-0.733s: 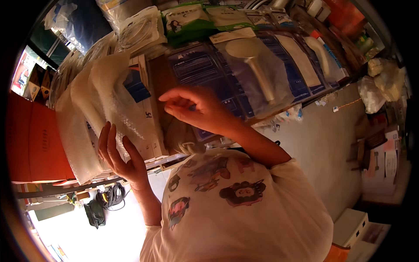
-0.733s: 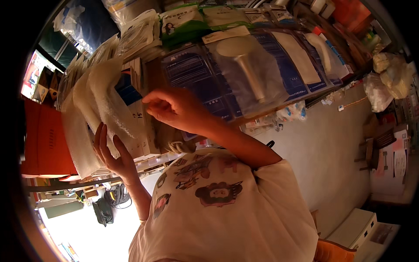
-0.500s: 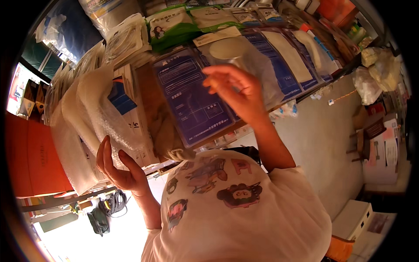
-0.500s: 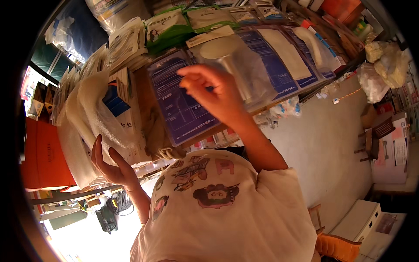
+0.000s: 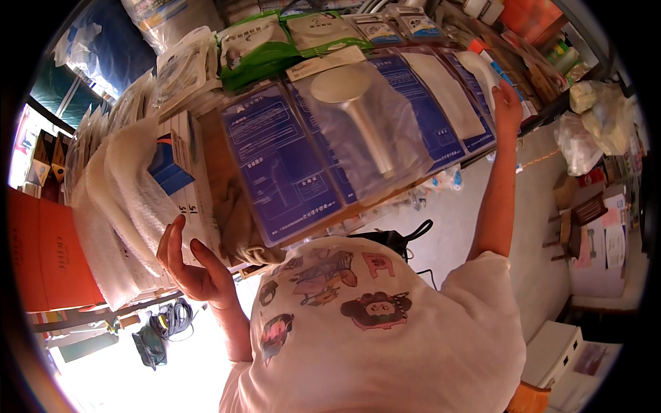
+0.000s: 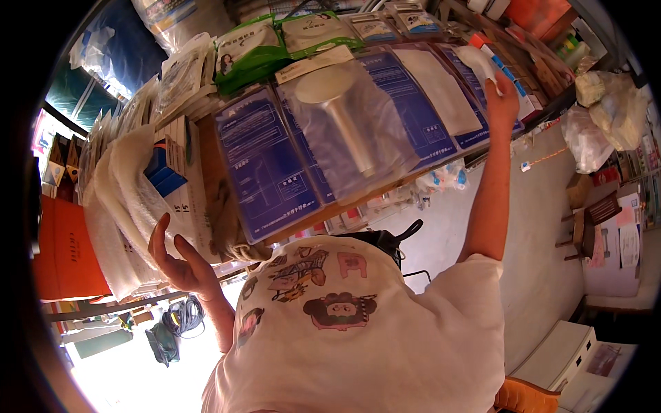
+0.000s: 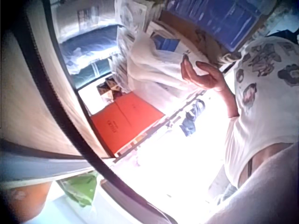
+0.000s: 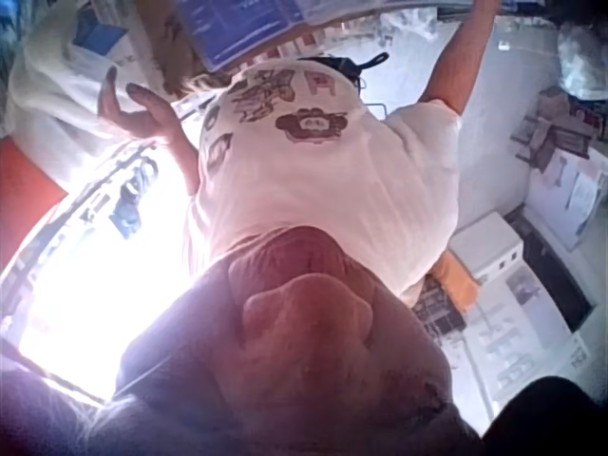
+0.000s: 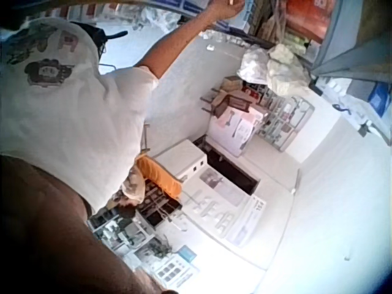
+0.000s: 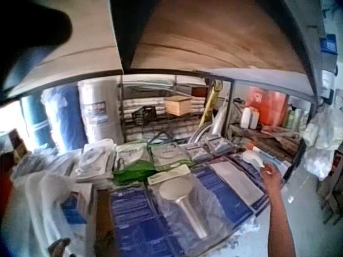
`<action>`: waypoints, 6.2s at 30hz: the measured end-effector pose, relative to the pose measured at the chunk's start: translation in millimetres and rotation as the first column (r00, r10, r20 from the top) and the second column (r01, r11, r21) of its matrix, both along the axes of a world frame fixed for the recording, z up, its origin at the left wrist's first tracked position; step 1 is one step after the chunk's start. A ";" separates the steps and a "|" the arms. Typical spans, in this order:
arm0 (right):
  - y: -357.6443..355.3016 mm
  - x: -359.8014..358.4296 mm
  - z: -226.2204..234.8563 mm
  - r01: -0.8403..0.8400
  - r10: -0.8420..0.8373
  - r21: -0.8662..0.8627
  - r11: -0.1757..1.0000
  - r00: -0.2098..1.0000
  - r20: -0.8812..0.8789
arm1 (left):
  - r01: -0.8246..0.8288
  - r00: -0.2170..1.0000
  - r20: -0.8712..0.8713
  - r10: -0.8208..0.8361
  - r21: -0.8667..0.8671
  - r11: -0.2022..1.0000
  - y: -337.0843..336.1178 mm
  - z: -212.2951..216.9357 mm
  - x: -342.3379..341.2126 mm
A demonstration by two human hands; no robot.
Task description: The person sorts through various packaged items on a cluttered shelf, including bubble-wrapped goods, metal shower hoses, and boxed shower heads. They pick up items to inspect them, move them aside, and place them back in different positions on the shelf.
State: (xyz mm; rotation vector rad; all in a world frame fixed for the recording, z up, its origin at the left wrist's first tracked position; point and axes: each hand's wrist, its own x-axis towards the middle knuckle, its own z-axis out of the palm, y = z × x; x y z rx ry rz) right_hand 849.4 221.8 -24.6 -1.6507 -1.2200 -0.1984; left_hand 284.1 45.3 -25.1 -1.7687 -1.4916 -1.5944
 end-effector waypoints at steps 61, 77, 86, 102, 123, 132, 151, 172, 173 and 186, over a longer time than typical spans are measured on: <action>-111.6 -413.9 37.1 -0.922 0.930 0.126 0.366 0.367 -0.015 | 0.776 0.090 0.825 -0.558 0.294 0.559 12.9 39.3 -13.9; -130.6 -459.6 29.7 -0.973 0.824 0.227 0.040 -0.096 -0.559 | 0.691 0.302 0.832 -0.465 0.145 0.708 -14.8 59.0 -117.1; -135.5 -463.5 20.8 -0.988 0.770 0.130 0.085 -0.018 -0.638 | 0.526 0.402 0.878 -0.260 0.011 0.850 -22.8 72.2 -215.9; -139.7 -472.7 13.8 -0.998 0.839 0.025 0.065 0.041 -0.542 | 0.236 0.814 0.580 -0.029 -0.285 0.929 -4.7 47.6 -262.3; -144.2 -453.6 6.9 -0.987 0.839 0.008 0.160 0.131 -0.528 | -0.568 0.817 -0.247 0.521 -0.185 0.802 -30.1 43.6 -218.2; -140.1 -422.5 12.2 -0.964 0.818 -0.007 0.265 0.229 -0.528 | -0.497 0.864 -0.218 0.453 -0.232 0.836 -38.7 30.0 -216.8; -74.9 -252.8 -3.1 -0.211 0.246 -0.306 0.928 0.966 0.081 | -0.512 0.854 -0.128 0.504 -0.041 0.858 -54.3 26.2 -172.9; -34.7 -242.1 -19.1 -0.668 0.443 -0.045 0.743 0.541 -0.715 | 0.059 0.998 0.029 -0.061 0.037 0.998 -53.9 20.7 -56.6; -36.2 -243.3 -18.6 -0.692 0.455 0.017 0.721 0.456 -0.765 | 0.118 0.993 0.020 -0.118 -0.007 0.993 -51.2 20.4 -48.8; -88.0 -283.9 32.6 -0.676 0.589 0.172 0.716 0.453 -0.670 | 0.821 0.570 0.477 -0.669 -0.355 0.447 -9.0 28.5 5.3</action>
